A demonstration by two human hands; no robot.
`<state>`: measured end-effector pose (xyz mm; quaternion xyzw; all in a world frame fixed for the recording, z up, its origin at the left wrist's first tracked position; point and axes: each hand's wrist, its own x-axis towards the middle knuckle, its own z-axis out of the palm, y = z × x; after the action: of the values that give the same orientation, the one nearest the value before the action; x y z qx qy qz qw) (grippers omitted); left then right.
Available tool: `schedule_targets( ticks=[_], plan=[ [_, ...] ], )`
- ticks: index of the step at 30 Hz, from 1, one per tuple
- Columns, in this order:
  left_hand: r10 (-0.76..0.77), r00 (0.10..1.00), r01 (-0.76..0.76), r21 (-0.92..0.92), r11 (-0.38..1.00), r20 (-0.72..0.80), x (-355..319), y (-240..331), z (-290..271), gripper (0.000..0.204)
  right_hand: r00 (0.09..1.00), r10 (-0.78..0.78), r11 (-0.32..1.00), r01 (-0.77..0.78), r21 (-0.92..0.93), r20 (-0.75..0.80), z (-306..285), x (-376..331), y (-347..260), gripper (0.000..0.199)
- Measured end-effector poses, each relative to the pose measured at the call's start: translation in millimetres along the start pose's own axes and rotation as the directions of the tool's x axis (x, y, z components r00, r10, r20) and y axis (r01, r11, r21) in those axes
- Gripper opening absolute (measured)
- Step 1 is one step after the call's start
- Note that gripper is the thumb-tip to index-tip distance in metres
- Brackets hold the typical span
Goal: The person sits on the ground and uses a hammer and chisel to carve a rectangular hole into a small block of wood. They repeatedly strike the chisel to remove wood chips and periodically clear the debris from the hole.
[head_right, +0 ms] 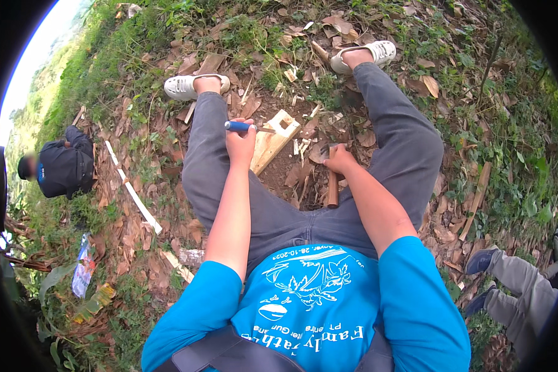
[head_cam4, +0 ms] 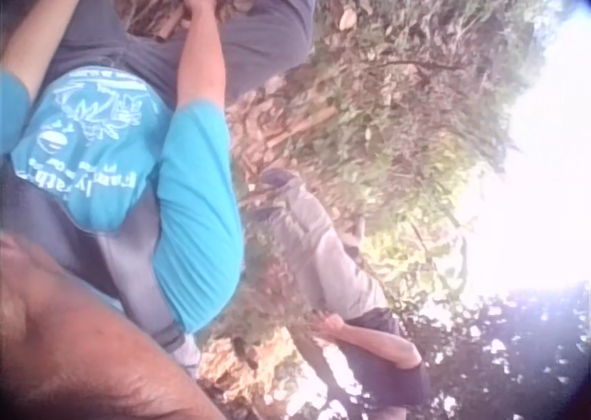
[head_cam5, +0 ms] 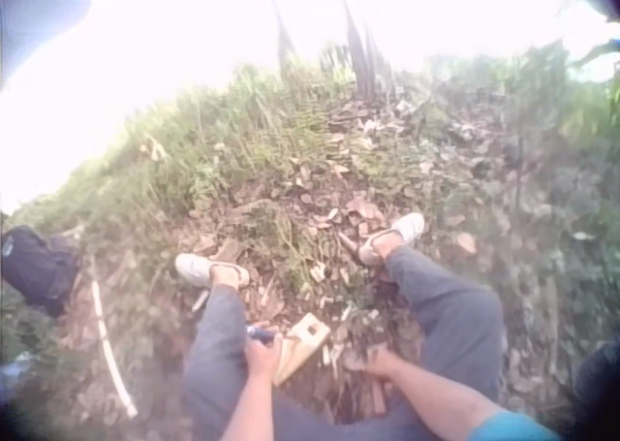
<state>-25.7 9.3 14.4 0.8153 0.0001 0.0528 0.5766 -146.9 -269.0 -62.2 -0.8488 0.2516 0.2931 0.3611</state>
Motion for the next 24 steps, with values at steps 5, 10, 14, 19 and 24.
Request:
schedule_targets(
  ticks=[5,10,14,19,24],
  plan=[
    [-0.05,0.994,0.047,0.04,0.998,0.097,-5.5,15.2,-1.4,0.037,1.0,0.014,0.998,-0.014,-0.056,-0.01,-0.8,-0.6,-1.1,0.086],
    [0.038,0.998,-0.04,-0.038,0.998,-0.059,-5.7,-0.3,2.4,0.024,1.0,0.004,1.0,-0.005,-0.031,-0.006,0.8,-5.3,-3.8,0.078],
    [0.05,0.996,-0.05,-0.005,0.999,-0.068,-0.5,-4.6,2.7,0.023,1.0,0.005,0.999,-0.005,-0.044,0.0,0.5,-5.0,-5.2,0.077],
    [0.049,0.999,-0.05,0.106,0.993,0.011,3.3,-5.9,-0.6,0.023,1.0,0.008,0.999,-0.009,-0.037,-0.01,2.3,-1.2,-6.0,0.077],
    [0.023,1.0,-0.024,0.066,0.998,0.011,2.7,-5.0,0.3,0.023,1.0,-0.003,1.0,0.003,-0.007,-0.003,3.5,1.5,-4.5,0.077]
  ],
)
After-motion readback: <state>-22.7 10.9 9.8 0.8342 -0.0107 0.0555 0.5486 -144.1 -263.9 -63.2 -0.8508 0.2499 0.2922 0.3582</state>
